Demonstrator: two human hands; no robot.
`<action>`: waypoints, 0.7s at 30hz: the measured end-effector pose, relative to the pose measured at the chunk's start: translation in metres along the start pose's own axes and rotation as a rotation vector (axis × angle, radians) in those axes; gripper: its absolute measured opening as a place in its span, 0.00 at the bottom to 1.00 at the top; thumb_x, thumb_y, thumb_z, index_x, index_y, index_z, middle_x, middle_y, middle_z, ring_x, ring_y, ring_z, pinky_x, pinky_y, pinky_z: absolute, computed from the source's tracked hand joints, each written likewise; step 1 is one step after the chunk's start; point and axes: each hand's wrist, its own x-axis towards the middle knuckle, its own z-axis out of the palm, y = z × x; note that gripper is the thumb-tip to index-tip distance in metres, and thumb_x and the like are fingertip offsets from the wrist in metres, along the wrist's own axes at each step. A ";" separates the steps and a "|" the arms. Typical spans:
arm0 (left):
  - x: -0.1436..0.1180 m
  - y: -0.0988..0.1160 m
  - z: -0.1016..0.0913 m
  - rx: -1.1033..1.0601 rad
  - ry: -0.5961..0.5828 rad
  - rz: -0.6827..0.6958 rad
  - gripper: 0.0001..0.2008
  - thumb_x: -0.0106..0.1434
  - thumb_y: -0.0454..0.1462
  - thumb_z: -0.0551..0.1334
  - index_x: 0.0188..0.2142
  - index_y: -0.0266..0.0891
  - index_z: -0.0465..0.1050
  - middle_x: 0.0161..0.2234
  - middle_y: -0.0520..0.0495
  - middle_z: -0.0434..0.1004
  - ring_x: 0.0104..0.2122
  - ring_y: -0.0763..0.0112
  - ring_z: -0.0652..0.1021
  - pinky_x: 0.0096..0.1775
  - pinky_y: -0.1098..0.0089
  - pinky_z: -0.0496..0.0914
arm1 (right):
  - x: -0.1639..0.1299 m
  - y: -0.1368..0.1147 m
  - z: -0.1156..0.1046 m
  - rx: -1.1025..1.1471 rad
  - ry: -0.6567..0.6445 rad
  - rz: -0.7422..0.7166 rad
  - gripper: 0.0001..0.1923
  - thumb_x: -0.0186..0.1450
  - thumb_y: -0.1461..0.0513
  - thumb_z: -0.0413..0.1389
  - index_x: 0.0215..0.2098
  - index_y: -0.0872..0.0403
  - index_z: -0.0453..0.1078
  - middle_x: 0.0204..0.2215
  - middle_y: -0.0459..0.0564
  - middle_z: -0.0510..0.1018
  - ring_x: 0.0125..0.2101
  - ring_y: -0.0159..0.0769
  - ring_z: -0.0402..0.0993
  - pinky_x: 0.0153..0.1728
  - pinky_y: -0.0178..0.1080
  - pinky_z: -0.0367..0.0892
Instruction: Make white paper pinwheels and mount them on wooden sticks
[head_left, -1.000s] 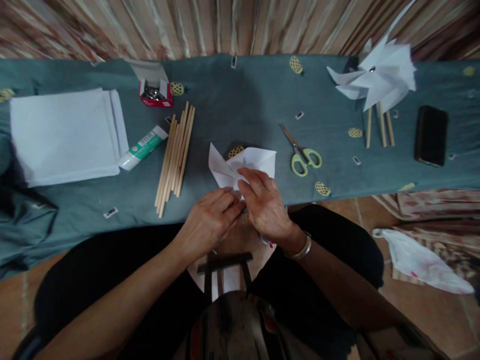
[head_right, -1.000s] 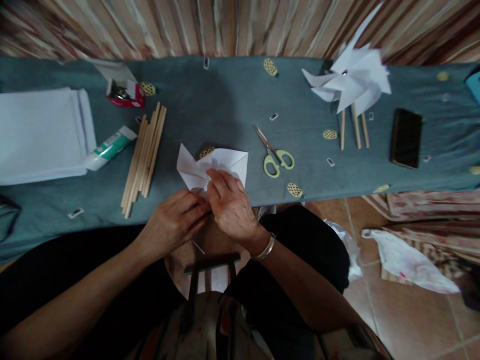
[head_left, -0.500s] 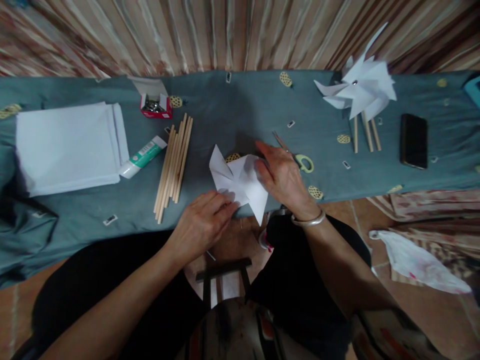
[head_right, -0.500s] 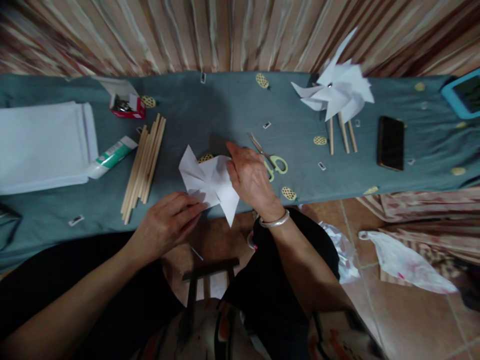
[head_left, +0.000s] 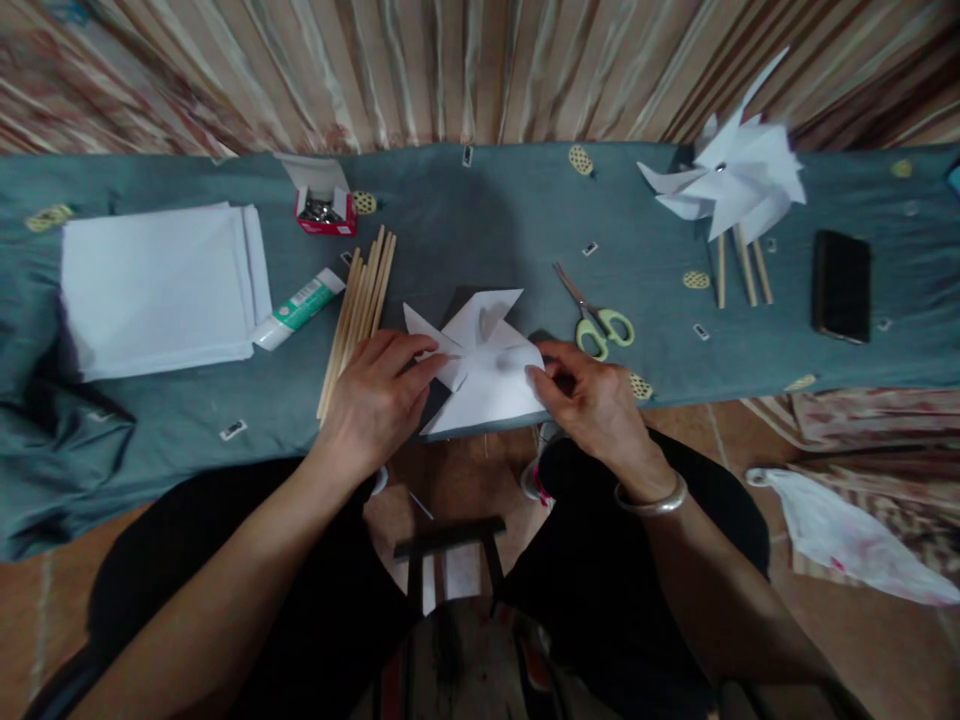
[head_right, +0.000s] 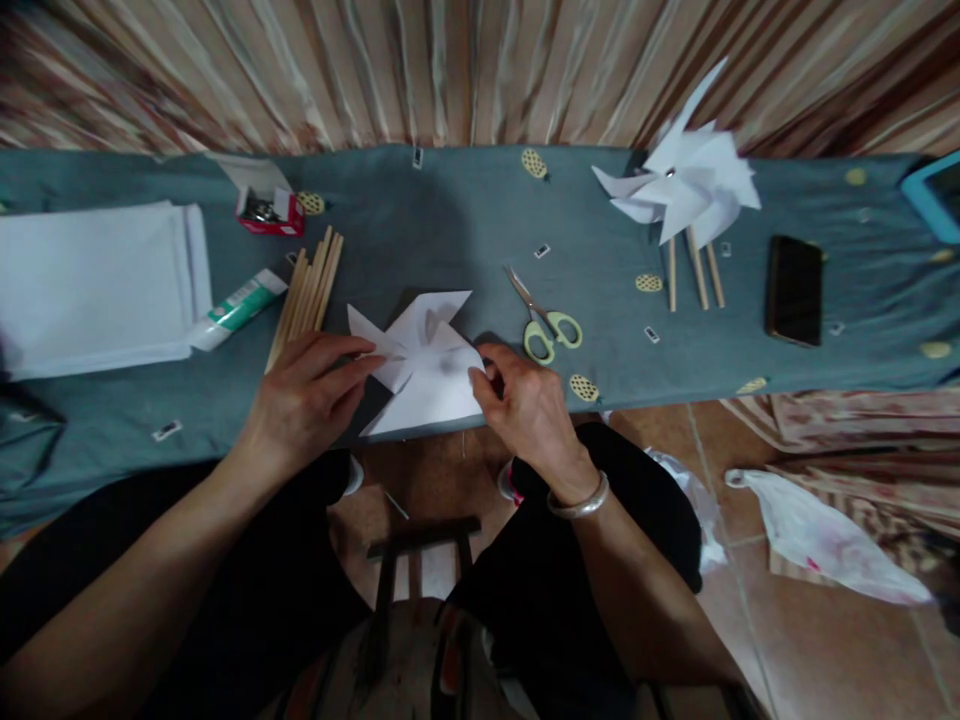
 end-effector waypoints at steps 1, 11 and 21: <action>0.000 0.005 0.000 -0.020 0.010 0.007 0.10 0.65 0.29 0.60 0.45 0.35 0.74 0.43 0.41 0.78 0.42 0.60 0.76 0.42 0.60 0.74 | -0.002 -0.001 0.000 0.005 -0.009 0.008 0.15 0.65 0.59 0.55 0.47 0.56 0.75 0.27 0.48 0.82 0.25 0.35 0.77 0.31 0.37 0.70; -0.007 0.042 0.014 -0.120 -0.172 0.089 0.08 0.64 0.31 0.62 0.44 0.33 0.73 0.41 0.42 0.78 0.40 0.61 0.76 0.42 0.61 0.74 | -0.005 0.005 -0.006 -0.052 0.101 -0.063 0.15 0.67 0.56 0.55 0.48 0.54 0.74 0.35 0.52 0.83 0.35 0.40 0.79 0.41 0.41 0.73; -0.009 0.040 0.008 -0.128 -0.162 0.099 0.07 0.67 0.30 0.58 0.42 0.33 0.74 0.40 0.42 0.78 0.38 0.66 0.77 0.39 0.66 0.76 | -0.010 0.007 -0.014 0.023 0.196 -0.260 0.15 0.68 0.64 0.50 0.47 0.47 0.75 0.53 0.50 0.76 0.54 0.43 0.72 0.56 0.52 0.67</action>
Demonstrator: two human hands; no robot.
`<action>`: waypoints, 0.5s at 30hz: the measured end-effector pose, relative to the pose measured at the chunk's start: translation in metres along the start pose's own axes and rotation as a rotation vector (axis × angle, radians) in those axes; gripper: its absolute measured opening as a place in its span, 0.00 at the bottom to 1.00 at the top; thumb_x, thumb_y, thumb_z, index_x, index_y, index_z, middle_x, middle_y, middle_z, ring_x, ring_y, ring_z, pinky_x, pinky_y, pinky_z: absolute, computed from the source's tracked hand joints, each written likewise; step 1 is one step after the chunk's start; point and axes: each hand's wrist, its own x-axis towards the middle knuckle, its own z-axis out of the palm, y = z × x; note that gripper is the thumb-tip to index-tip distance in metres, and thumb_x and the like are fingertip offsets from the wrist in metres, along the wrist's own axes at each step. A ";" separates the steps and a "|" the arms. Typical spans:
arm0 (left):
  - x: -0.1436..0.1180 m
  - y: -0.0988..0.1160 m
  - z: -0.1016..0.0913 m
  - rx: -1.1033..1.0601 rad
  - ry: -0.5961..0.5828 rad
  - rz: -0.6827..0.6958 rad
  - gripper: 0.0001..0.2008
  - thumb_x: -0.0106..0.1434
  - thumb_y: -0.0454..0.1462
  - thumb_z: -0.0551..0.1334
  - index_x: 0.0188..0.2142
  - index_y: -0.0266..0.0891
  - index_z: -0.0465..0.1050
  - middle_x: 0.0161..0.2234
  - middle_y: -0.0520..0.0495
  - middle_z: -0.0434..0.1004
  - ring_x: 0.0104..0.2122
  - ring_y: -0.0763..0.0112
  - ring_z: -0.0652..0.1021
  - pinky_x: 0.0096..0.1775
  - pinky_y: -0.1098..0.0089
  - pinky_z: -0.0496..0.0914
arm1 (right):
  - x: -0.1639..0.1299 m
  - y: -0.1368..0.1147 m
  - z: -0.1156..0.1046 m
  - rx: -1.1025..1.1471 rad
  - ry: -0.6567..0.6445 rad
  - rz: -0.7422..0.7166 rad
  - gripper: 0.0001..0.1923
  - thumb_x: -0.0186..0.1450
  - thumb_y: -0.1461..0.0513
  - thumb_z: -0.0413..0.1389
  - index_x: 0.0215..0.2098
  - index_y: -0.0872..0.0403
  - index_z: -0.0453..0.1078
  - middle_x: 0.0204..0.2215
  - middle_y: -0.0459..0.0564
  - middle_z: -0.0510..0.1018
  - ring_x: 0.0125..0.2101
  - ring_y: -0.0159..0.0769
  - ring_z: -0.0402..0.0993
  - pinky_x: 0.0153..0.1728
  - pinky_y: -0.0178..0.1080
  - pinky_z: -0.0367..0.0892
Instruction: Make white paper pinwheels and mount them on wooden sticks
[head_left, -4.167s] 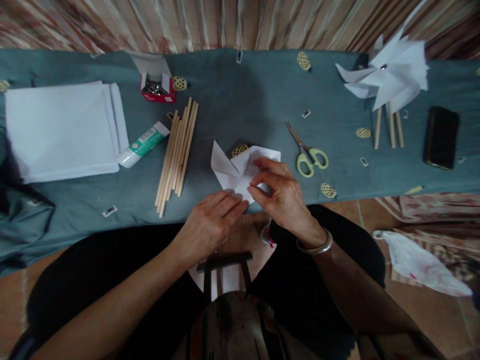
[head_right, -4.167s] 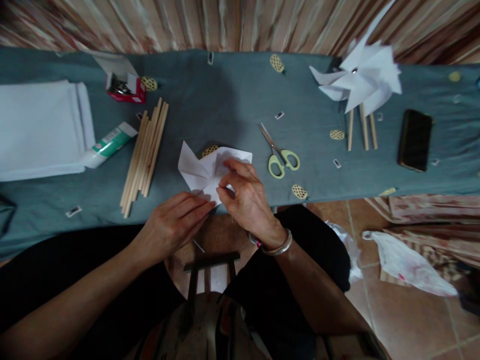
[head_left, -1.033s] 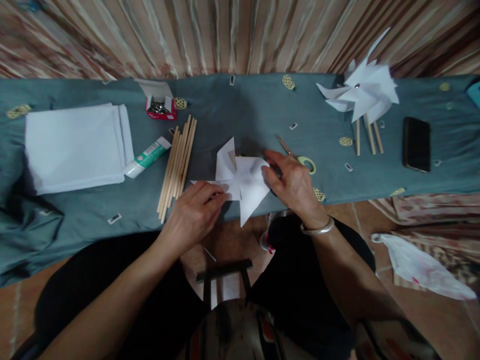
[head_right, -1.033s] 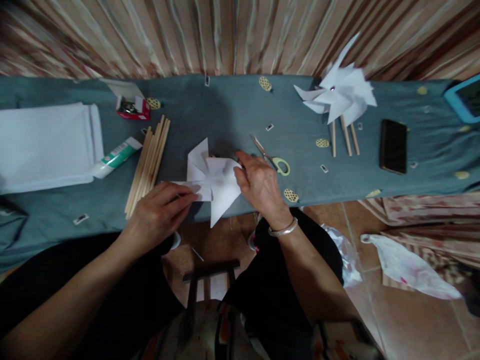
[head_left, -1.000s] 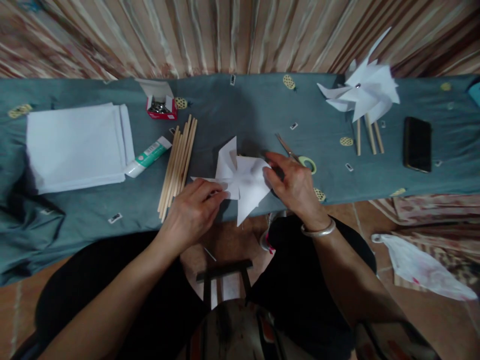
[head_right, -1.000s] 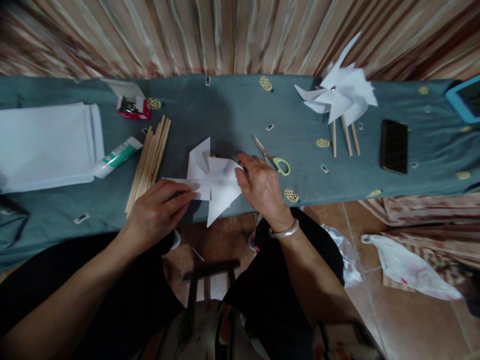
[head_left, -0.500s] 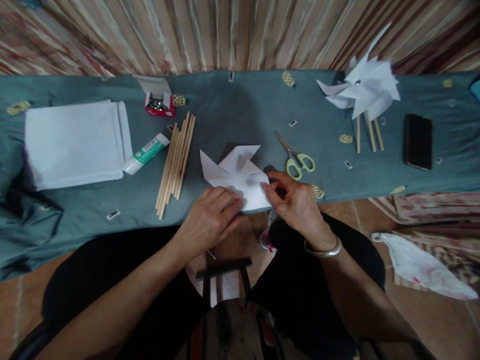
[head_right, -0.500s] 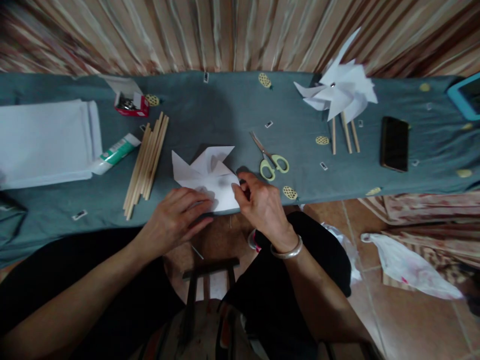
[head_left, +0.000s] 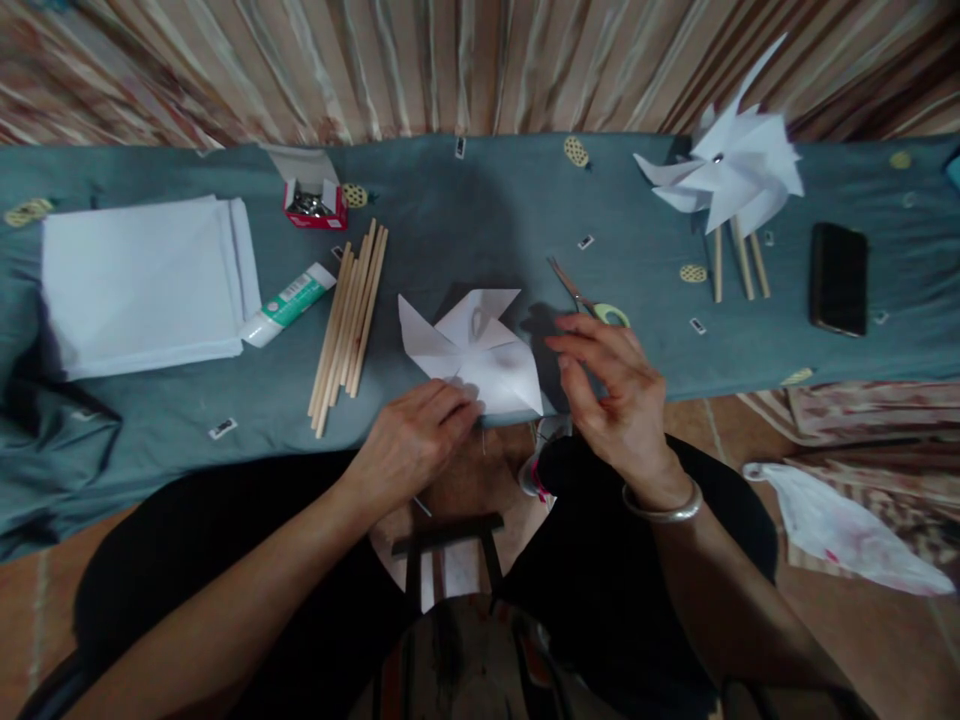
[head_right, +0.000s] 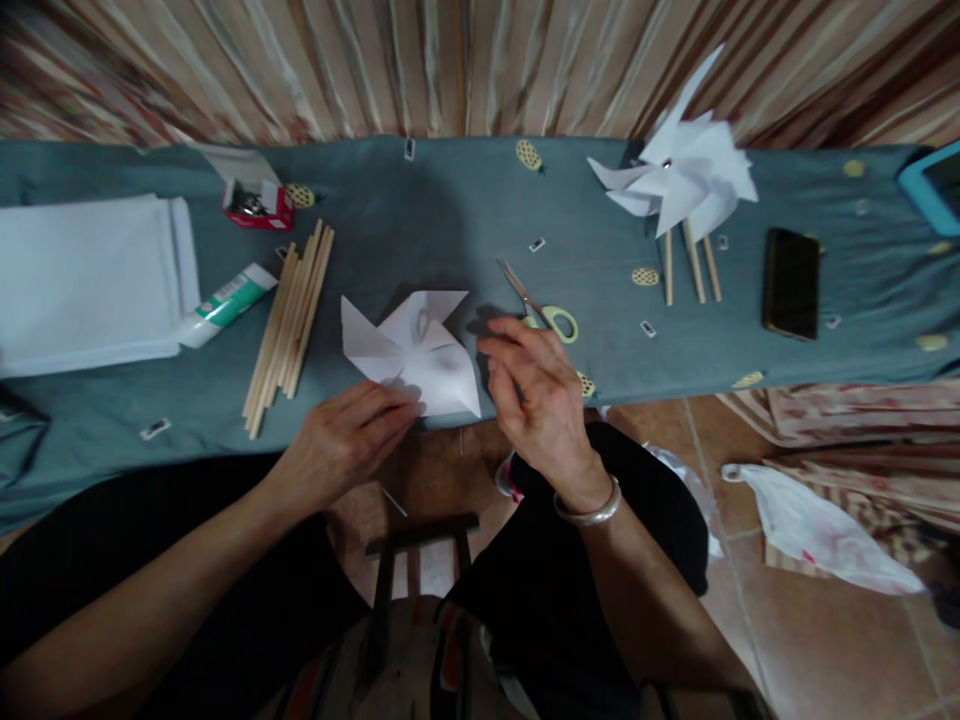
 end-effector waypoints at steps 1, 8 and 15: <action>-0.001 0.000 -0.001 0.004 -0.001 -0.008 0.07 0.67 0.30 0.58 0.42 0.33 0.74 0.39 0.42 0.79 0.38 0.66 0.77 0.39 0.66 0.76 | -0.001 0.000 -0.001 -0.006 -0.021 -0.025 0.16 0.68 0.65 0.50 0.48 0.46 0.74 0.57 0.50 0.73 0.57 0.44 0.69 0.57 0.53 0.65; -0.004 -0.002 -0.006 0.020 0.029 -0.019 0.06 0.67 0.30 0.58 0.40 0.34 0.75 0.37 0.43 0.79 0.37 0.66 0.78 0.39 0.65 0.77 | -0.003 -0.004 0.002 0.019 -0.215 -0.170 0.18 0.63 0.69 0.51 0.46 0.47 0.75 0.68 0.45 0.59 0.67 0.50 0.53 0.63 0.60 0.56; -0.003 -0.002 -0.006 0.016 0.052 -0.036 0.05 0.66 0.30 0.59 0.39 0.33 0.74 0.37 0.43 0.79 0.37 0.66 0.79 0.39 0.66 0.77 | -0.002 0.000 0.006 -0.035 -0.278 -0.122 0.17 0.63 0.70 0.49 0.43 0.50 0.76 0.67 0.46 0.60 0.68 0.51 0.50 0.64 0.62 0.54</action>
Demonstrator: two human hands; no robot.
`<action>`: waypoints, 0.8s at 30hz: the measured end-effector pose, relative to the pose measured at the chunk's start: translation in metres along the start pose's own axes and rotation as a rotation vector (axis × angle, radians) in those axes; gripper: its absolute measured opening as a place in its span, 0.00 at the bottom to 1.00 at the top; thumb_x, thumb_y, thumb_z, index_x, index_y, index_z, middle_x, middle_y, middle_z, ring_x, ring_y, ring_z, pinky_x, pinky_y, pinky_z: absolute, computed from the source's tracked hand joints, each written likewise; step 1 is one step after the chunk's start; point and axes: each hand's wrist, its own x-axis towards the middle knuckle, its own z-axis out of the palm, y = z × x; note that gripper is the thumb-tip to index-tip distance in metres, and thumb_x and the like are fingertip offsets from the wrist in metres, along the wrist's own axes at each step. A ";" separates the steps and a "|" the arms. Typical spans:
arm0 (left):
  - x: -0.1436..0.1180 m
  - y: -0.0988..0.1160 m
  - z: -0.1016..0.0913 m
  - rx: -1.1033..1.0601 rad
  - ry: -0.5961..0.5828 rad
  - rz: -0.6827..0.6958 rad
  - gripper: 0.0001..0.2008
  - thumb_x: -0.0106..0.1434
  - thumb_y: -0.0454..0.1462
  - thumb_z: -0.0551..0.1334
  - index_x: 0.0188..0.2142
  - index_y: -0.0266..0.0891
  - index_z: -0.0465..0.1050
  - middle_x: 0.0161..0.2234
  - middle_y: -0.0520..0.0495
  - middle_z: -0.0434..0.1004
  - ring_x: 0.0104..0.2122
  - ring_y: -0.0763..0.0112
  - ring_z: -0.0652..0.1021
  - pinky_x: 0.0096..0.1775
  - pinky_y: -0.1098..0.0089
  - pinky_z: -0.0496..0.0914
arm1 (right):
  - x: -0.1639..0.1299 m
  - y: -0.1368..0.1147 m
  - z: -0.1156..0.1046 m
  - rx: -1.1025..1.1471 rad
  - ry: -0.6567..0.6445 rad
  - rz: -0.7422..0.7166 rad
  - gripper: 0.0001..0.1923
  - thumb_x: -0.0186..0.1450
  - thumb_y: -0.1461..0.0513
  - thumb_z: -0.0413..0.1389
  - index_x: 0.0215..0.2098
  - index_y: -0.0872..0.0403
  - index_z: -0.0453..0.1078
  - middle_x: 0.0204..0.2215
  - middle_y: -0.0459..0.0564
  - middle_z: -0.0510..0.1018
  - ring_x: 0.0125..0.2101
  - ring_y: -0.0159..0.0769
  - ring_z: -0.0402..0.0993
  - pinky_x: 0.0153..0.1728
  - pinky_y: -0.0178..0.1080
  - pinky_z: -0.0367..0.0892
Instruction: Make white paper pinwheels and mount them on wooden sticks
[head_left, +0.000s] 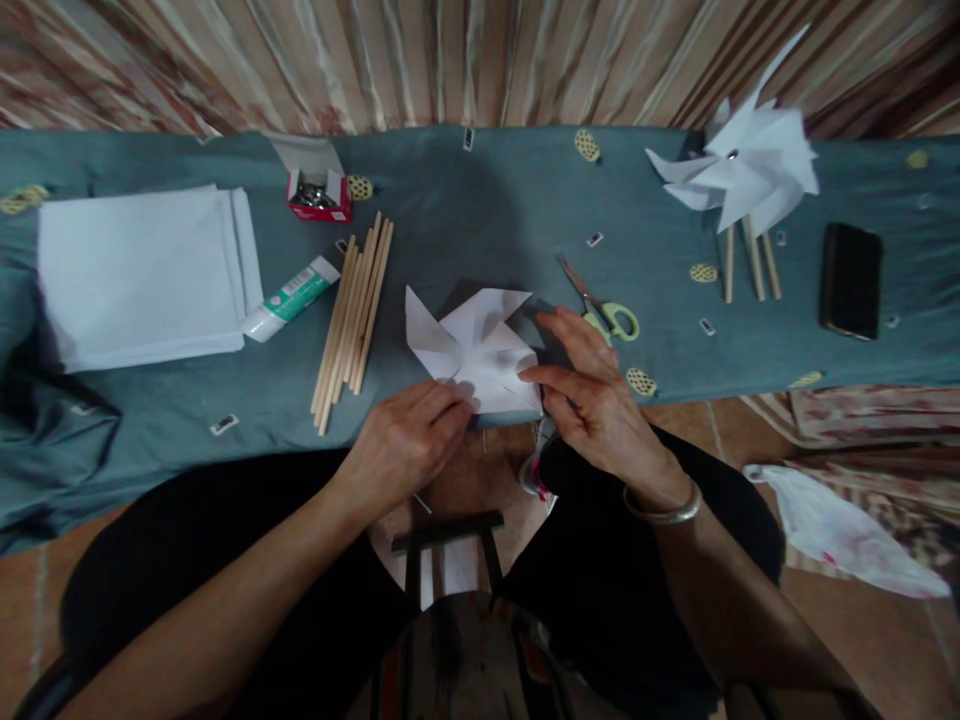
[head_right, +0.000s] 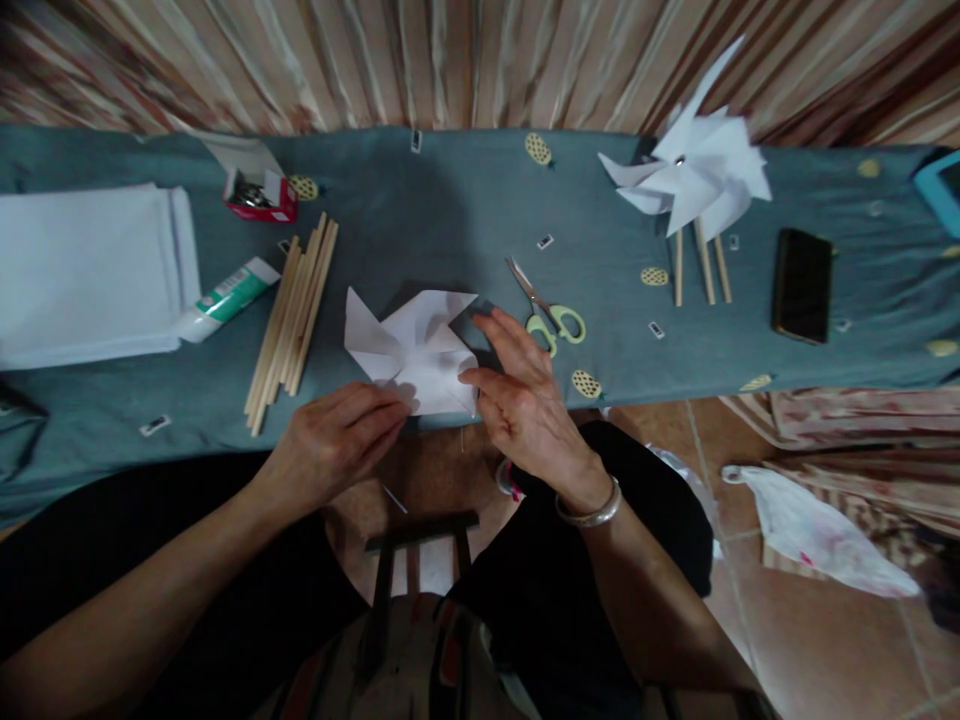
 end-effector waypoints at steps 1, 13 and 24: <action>0.000 0.000 0.001 -0.001 0.010 -0.006 0.05 0.66 0.30 0.59 0.39 0.33 0.74 0.37 0.43 0.79 0.37 0.66 0.79 0.39 0.66 0.78 | 0.000 0.002 0.001 -0.005 -0.003 0.002 0.17 0.63 0.70 0.49 0.42 0.50 0.76 0.67 0.47 0.60 0.68 0.51 0.50 0.64 0.61 0.55; -0.005 -0.003 0.003 0.001 0.027 -0.043 0.05 0.67 0.31 0.58 0.39 0.34 0.74 0.38 0.43 0.79 0.36 0.67 0.80 0.37 0.68 0.77 | 0.002 0.011 -0.001 0.159 -0.035 0.024 0.19 0.63 0.71 0.49 0.44 0.47 0.76 0.65 0.46 0.64 0.68 0.44 0.53 0.65 0.60 0.55; -0.002 0.001 -0.001 -0.016 -0.027 -0.038 0.06 0.67 0.31 0.58 0.39 0.34 0.74 0.36 0.44 0.78 0.36 0.67 0.78 0.38 0.66 0.77 | 0.012 0.000 0.008 0.273 0.008 0.071 0.07 0.66 0.61 0.57 0.37 0.47 0.78 0.62 0.47 0.68 0.65 0.47 0.58 0.63 0.59 0.60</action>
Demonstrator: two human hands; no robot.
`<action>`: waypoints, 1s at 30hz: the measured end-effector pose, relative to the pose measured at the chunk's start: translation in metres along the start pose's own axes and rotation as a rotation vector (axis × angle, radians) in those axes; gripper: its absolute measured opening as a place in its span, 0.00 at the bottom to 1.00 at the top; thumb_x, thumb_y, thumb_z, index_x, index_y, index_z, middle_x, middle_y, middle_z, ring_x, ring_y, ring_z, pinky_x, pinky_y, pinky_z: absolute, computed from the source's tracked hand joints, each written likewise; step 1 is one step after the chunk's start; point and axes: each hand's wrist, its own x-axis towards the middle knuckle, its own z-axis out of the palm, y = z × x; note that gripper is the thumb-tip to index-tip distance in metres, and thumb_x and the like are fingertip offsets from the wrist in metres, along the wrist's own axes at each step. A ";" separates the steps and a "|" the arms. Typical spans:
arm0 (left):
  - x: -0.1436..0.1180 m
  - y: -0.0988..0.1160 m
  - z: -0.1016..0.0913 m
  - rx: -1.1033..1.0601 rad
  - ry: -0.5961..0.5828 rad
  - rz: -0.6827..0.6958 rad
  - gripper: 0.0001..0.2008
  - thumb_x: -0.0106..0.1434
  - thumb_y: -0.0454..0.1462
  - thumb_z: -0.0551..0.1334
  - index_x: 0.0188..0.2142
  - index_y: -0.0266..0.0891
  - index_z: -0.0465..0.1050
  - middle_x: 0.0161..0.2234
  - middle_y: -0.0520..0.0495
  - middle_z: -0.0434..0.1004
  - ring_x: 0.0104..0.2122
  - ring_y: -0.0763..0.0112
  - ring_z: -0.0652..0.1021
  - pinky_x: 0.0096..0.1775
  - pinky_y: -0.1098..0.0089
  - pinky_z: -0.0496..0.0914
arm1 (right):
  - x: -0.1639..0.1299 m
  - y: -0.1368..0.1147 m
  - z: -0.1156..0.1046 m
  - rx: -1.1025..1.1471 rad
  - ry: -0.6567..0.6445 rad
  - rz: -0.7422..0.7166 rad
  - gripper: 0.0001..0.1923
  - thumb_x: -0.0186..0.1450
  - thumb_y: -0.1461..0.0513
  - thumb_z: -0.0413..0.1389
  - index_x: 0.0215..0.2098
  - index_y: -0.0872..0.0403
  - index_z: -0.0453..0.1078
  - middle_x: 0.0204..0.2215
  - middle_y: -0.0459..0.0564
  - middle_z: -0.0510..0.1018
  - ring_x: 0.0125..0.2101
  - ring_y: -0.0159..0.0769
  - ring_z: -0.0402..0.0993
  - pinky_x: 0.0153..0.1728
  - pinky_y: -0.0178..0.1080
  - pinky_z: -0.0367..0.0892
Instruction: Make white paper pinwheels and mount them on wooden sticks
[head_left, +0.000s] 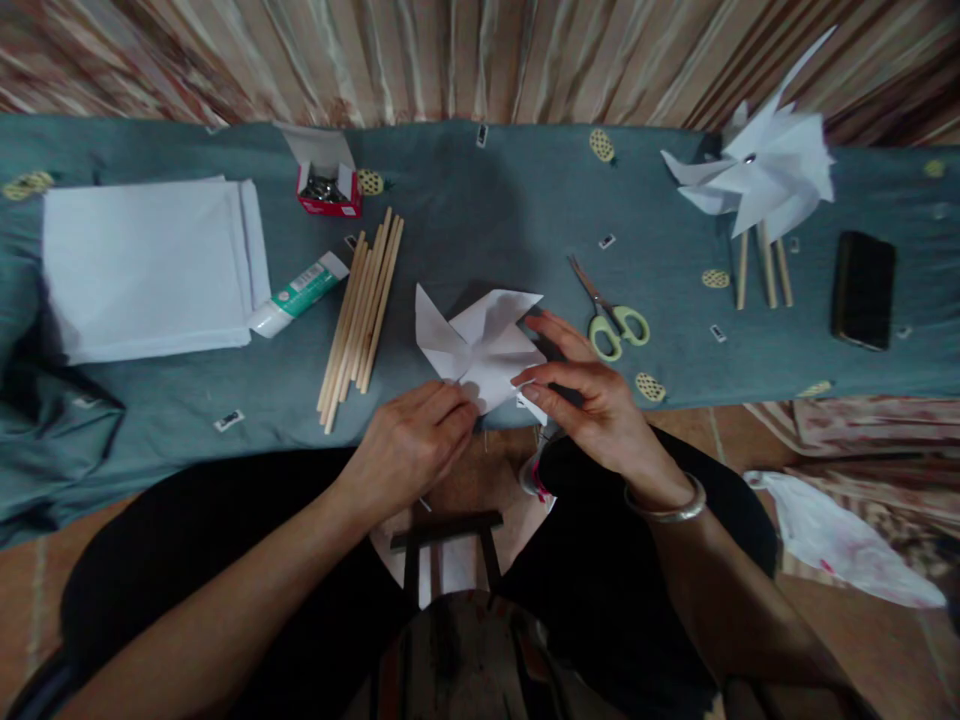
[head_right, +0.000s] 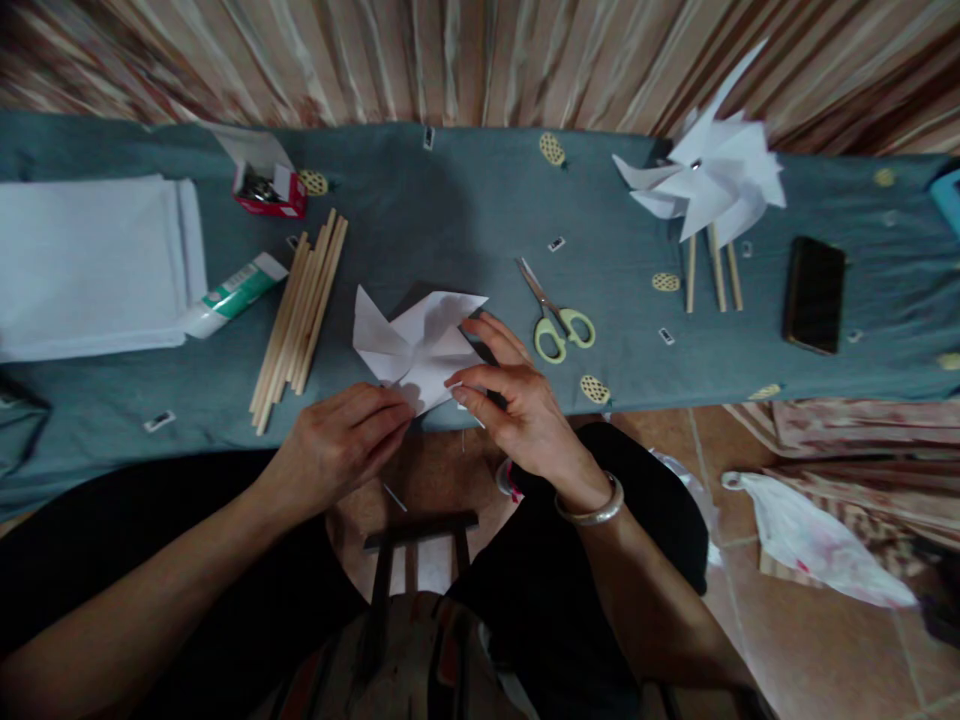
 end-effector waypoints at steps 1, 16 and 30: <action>0.000 0.000 0.000 -0.001 -0.005 0.004 0.06 0.67 0.31 0.58 0.39 0.33 0.74 0.36 0.44 0.78 0.36 0.66 0.78 0.39 0.66 0.77 | 0.001 0.000 0.002 -0.022 0.013 -0.006 0.07 0.67 0.61 0.57 0.37 0.47 0.78 0.62 0.47 0.68 0.66 0.47 0.58 0.63 0.59 0.60; -0.001 0.000 0.000 -0.051 0.010 0.002 0.15 0.66 0.31 0.59 0.52 0.31 0.68 0.41 0.40 0.79 0.41 0.63 0.79 0.43 0.63 0.78 | 0.015 -0.008 0.029 -0.256 0.062 -0.042 0.09 0.68 0.60 0.53 0.37 0.47 0.76 0.65 0.44 0.62 0.68 0.50 0.50 0.64 0.59 0.56; 0.001 0.001 0.002 -0.036 -0.018 0.002 0.11 0.65 0.30 0.60 0.47 0.30 0.73 0.40 0.41 0.79 0.41 0.63 0.78 0.44 0.63 0.78 | 0.015 -0.001 0.038 -0.185 0.110 -0.060 0.08 0.68 0.58 0.54 0.42 0.45 0.75 0.66 0.39 0.61 0.68 0.50 0.49 0.66 0.57 0.54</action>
